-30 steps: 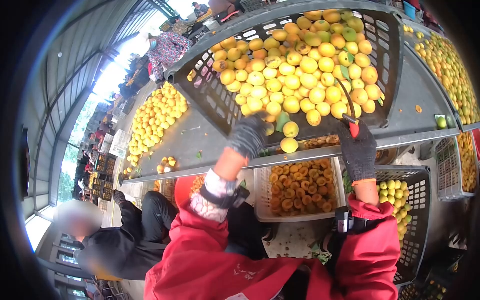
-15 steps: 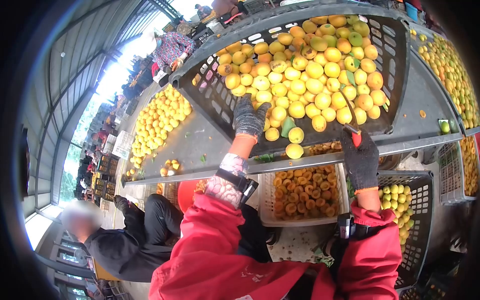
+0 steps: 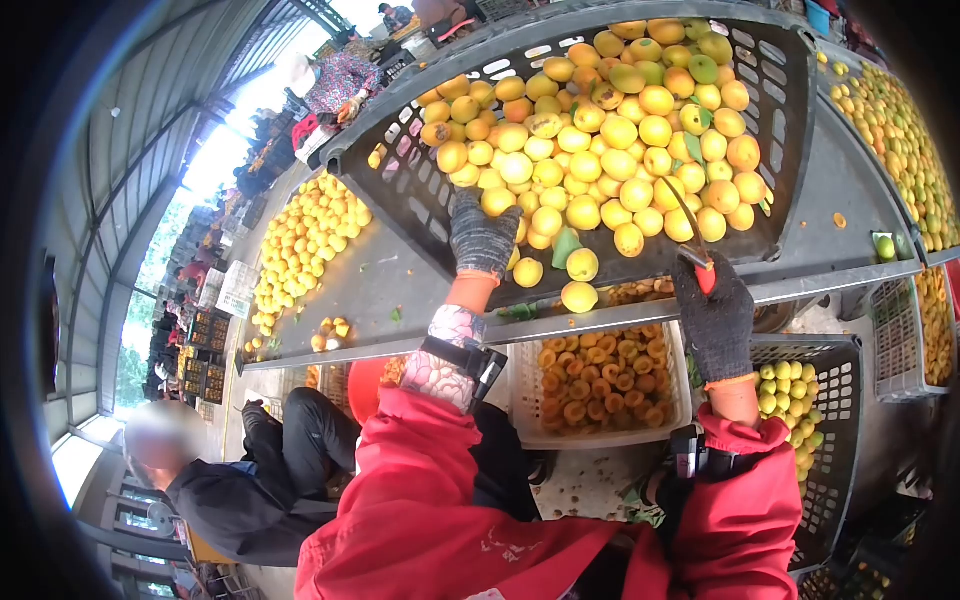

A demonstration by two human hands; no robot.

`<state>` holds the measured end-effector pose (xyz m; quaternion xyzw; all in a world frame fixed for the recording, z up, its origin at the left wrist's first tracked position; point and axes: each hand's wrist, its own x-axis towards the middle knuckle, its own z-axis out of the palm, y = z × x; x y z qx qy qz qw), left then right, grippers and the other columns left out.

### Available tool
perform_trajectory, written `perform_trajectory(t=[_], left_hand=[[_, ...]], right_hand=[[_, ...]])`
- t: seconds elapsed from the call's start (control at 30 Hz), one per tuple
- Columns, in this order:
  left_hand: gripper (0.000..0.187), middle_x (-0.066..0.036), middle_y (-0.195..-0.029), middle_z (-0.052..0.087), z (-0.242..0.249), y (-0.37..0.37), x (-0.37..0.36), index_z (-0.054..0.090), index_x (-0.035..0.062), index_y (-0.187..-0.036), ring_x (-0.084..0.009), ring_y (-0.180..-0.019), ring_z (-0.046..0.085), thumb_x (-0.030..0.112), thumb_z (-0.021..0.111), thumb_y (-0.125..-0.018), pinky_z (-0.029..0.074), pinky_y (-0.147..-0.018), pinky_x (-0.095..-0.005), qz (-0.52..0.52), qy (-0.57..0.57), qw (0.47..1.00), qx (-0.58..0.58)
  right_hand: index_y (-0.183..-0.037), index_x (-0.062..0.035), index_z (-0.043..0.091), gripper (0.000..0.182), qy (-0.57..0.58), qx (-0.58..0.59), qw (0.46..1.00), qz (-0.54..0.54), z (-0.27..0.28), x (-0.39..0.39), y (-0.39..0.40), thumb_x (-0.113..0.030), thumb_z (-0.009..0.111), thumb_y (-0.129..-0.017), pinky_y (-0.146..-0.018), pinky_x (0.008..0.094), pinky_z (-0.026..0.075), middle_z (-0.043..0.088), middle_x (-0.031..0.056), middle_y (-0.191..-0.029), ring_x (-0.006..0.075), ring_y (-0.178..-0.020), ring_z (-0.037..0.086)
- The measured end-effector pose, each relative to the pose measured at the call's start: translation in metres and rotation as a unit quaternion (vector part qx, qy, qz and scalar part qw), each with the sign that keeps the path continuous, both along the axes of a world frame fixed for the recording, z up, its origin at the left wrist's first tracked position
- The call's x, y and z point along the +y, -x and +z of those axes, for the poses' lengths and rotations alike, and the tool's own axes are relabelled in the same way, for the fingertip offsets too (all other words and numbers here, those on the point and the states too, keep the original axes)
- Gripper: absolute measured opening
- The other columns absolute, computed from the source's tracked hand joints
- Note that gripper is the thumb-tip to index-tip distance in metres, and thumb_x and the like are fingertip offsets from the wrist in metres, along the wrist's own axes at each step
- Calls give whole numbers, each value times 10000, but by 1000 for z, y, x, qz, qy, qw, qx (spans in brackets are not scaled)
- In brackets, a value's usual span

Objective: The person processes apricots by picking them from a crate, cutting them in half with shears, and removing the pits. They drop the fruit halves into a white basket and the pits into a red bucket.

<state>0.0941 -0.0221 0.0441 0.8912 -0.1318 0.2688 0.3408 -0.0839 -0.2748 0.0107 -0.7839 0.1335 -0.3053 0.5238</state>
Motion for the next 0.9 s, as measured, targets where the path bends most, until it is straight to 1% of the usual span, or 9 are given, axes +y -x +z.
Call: perform_trajectory(t=[0.23,0.27,0.47,0.57,0.6,0.7,0.77,0.83,0.9], left_hand=[[747,-245,-1210,532,-31,44,25,469,-28,-1310,-427,-1153,497,195,818,-689,410,-1004,-484,-16,-121,989,-85],[760,-271,-1267,514,-37,49,28,438,-19,-1362,-444,-1208,466,243,764,-727,344,-1084,-514,-28,-120,992,-28],[678,-252,-1255,520,-42,51,32,507,17,-1288,-428,-1177,491,176,806,-702,406,-1013,-488,-21,-150,988,-18],[570,-266,-1185,552,-26,53,31,545,1,-1185,-450,-1154,495,204,780,-707,377,-1040,-508,-53,-109,992,42],[542,-252,-1116,557,-30,52,32,542,6,-1157,-443,-1113,508,191,785,-710,412,-980,-509,-51,-123,991,-8],[563,-165,-1076,596,-11,68,29,532,36,-1194,-315,-1035,591,126,819,-717,495,-900,-415,-75,-27,997,-20],[549,-124,-1032,597,1,78,20,522,42,-1195,-240,-969,608,105,816,-736,523,-823,-367,-196,137,952,190],[536,-62,-993,601,19,102,3,494,35,-1218,-132,-878,611,101,799,-783,549,-726,-298,-284,241,860,350],[513,-69,-1037,602,18,116,-10,492,13,-1218,-139,-873,607,98,782,-803,552,-755,-305,-322,172,881,301]], right_hand=[[-1034,-34,666,240,-5,11,1000,6,-5,3,-1,-212,704,-878,-714,346,507,690,142,-839,243,-765,676],[-1033,-33,664,244,-9,14,1000,8,-4,3,-1,-218,703,-878,-711,347,506,687,143,-834,247,-761,674],[-1029,-41,656,249,-5,7,999,38,-14,5,-2,-232,701,-876,-706,361,505,671,164,-832,277,-770,672],[-1017,-46,654,252,37,31,998,30,-17,8,-5,-245,704,-871,-706,374,506,668,181,-844,319,-790,675],[-1019,-44,648,272,17,46,998,44,-14,8,-2,-261,707,-868,-704,385,506,667,191,-852,352,-805,671],[-1029,-41,641,275,26,45,998,48,-11,10,-3,-259,699,-873,-697,387,505,666,197,-851,355,-802,670],[-1033,-36,635,267,15,49,997,63,-5,14,-1,-244,695,-876,-690,384,502,651,188,-819,330,-762,661],[-1036,-32,631,256,-21,66,993,96,1,21,4,-228,686,-882,-662,369,496,631,161,-781,274,-714,639],[-1041,-27,627,240,-82,87,983,138,9,28,9,-212,672,-893,-616,342,488,606,116,-737,187,-658,605]])
